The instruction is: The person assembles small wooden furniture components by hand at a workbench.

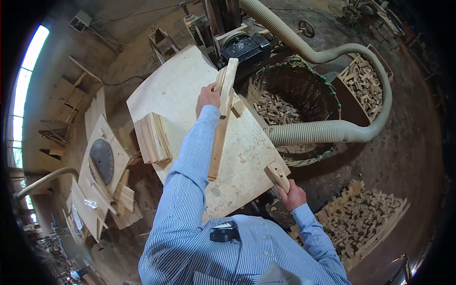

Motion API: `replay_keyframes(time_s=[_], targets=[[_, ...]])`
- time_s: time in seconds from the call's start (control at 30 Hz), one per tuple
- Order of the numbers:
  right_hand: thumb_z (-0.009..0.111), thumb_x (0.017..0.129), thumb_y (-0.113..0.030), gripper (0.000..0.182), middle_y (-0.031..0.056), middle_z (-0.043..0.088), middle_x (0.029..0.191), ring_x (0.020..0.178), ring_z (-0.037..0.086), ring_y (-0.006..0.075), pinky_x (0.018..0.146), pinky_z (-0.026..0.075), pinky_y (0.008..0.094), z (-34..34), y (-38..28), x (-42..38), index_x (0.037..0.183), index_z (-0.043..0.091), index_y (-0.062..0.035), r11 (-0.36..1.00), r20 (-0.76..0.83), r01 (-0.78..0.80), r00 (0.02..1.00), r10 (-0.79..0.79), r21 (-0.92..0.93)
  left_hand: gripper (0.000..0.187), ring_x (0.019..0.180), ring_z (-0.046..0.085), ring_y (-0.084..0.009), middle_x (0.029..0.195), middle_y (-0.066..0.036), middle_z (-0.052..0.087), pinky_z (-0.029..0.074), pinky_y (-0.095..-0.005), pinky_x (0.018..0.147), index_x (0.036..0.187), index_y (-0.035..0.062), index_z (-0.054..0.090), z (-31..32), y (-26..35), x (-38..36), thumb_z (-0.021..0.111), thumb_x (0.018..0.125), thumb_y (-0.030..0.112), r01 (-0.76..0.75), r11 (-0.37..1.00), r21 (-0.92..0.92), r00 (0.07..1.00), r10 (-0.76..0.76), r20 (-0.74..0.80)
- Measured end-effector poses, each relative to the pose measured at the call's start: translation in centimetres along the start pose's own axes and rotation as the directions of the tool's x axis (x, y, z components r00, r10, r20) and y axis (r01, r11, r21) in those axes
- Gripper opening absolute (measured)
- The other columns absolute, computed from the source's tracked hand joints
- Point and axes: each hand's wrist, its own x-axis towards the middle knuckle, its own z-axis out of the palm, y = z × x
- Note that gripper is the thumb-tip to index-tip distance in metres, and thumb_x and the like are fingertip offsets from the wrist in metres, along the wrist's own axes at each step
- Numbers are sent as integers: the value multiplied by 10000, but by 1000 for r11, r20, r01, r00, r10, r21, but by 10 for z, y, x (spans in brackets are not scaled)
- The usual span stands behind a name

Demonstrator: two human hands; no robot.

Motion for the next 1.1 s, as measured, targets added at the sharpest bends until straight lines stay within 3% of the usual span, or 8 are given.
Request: replay_keyframes(time_s=[0.17,0.3,0.63,0.7,0.77,0.9,1.1], targets=[[698,990,-452,450,263,748,949,871,736,462,750,584,561,-3,-3,0,1154,578,-50,1000,11,22,1000,-22,6,386,1025,733,-276,1115,-163,776,568,-391,958,1323,101,751,15,-18,18,750,976,270,-63,996,-62,997,60,-41],[689,995,-469,466,257,749,935,854,742,454,738,591,555,1,2,2,1143,574,-42,999,6,46,999,-46,-3,393,1004,739,-273,1104,-156,781,573,-393,945,1323,97,749,15,-17,18,760,967,263,-77,996,-39,994,74,-83],[693,991,-450,454,270,740,906,858,723,493,770,576,568,13,10,9,1122,588,-28,999,-33,40,999,-40,-13,385,1049,741,-271,1157,-147,781,568,-384,975,1315,102,751,0,-6,11,758,969,270,-76,996,-55,995,72,-73],[676,993,-491,503,273,748,920,835,735,476,750,588,566,17,14,10,1164,589,-27,995,-64,98,993,-100,-30,387,1063,741,-272,1173,-145,780,567,-385,979,1321,105,748,0,-6,11,754,972,272,-76,995,-58,995,72,-71],[675,993,-493,509,278,747,923,837,735,478,758,587,566,16,14,10,1176,592,-26,995,-68,92,993,-94,-30,396,1146,708,-303,1252,-154,733,543,-412,1035,1318,139,753,-1,-8,13,730,979,342,-69,996,-52,997,67,-50],[667,1001,-489,495,293,741,930,844,732,482,776,583,560,22,18,12,1162,589,-28,992,-116,123,985,-124,-23,390,1159,702,-312,1258,-150,721,542,-422,1034,1305,152,757,-7,-3,10,736,973,357,-71,995,-73,997,71,-13],[663,1007,-503,486,289,732,900,836,728,485,759,580,551,22,18,11,1099,562,-37,992,-123,122,985,-124,-20,371,1157,698,-342,1288,-138,697,545,-452,1023,1276,189,765,-8,1,-4,736,970,396,-63,998,-8,993,61,-98]])
